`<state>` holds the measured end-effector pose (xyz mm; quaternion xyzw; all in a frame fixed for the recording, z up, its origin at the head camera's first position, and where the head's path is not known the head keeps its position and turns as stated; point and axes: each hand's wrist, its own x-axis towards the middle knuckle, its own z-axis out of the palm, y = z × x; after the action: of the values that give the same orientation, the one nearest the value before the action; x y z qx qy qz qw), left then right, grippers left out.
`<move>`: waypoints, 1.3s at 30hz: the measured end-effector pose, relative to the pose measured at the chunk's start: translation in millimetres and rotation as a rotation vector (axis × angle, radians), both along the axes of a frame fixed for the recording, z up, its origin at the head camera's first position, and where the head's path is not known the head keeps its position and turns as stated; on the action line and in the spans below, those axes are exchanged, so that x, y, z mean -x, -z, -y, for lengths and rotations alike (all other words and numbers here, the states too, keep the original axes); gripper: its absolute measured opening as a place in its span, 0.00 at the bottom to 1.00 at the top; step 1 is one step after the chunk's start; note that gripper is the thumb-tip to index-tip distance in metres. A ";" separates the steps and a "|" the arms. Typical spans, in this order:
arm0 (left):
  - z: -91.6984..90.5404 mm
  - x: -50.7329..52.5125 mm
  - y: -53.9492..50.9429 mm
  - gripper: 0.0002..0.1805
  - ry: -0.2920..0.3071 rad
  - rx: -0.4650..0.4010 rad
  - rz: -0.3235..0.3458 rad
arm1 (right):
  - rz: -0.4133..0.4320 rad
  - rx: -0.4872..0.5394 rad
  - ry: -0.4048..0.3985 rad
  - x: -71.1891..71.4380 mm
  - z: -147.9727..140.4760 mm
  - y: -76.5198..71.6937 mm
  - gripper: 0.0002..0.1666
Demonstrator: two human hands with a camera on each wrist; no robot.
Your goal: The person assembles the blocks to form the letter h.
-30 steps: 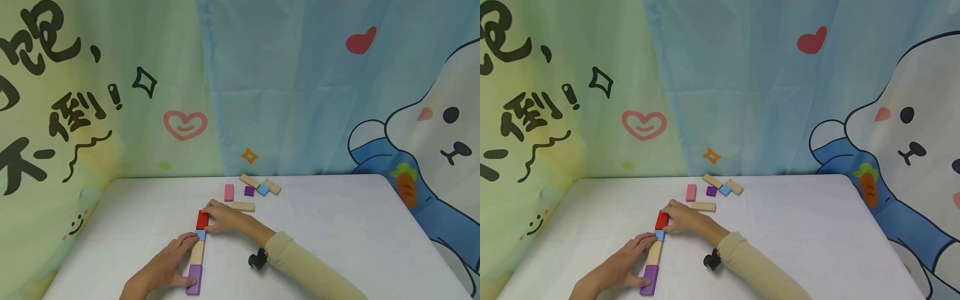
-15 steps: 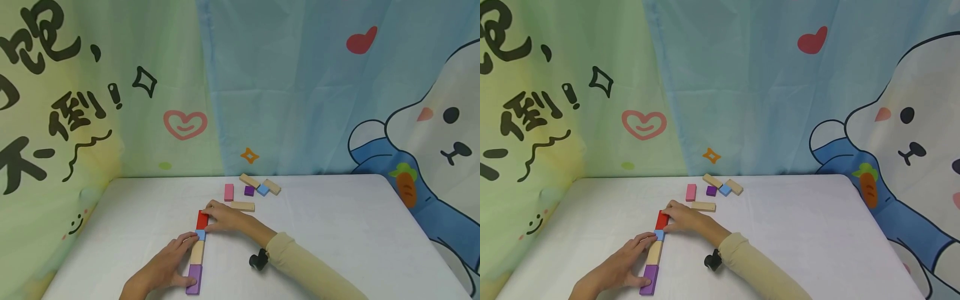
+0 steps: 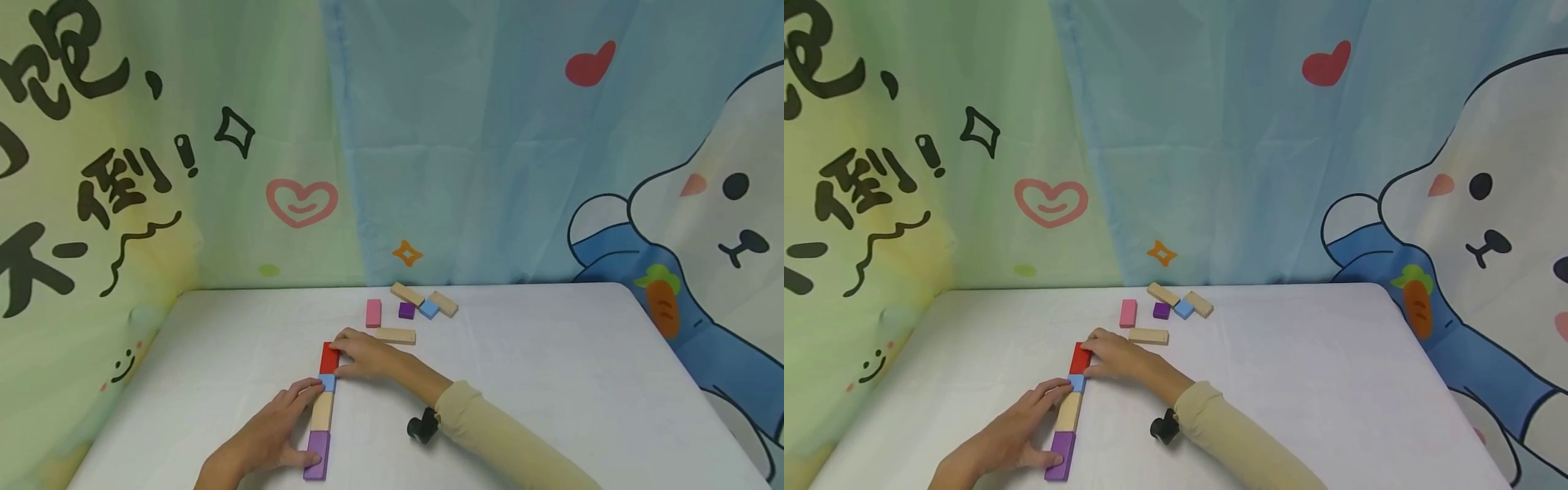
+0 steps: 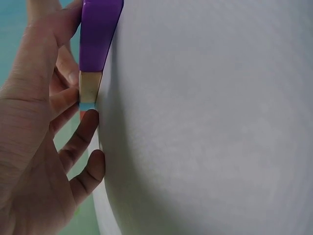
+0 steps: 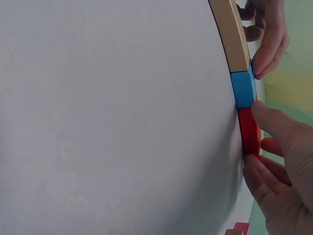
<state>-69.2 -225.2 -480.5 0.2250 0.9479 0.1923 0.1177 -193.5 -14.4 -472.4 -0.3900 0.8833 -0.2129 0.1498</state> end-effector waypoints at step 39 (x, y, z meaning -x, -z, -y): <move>-1.1 -1.3 -1.1 0.54 0.001 0.004 -0.039 | -0.026 0.039 0.278 68.4 -49.1 7.0 0.34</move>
<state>-67.9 -224.2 -479.4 0.2290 0.9503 0.1859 0.1000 -262.0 34.7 -479.4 -0.2694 0.9263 -0.2437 0.0999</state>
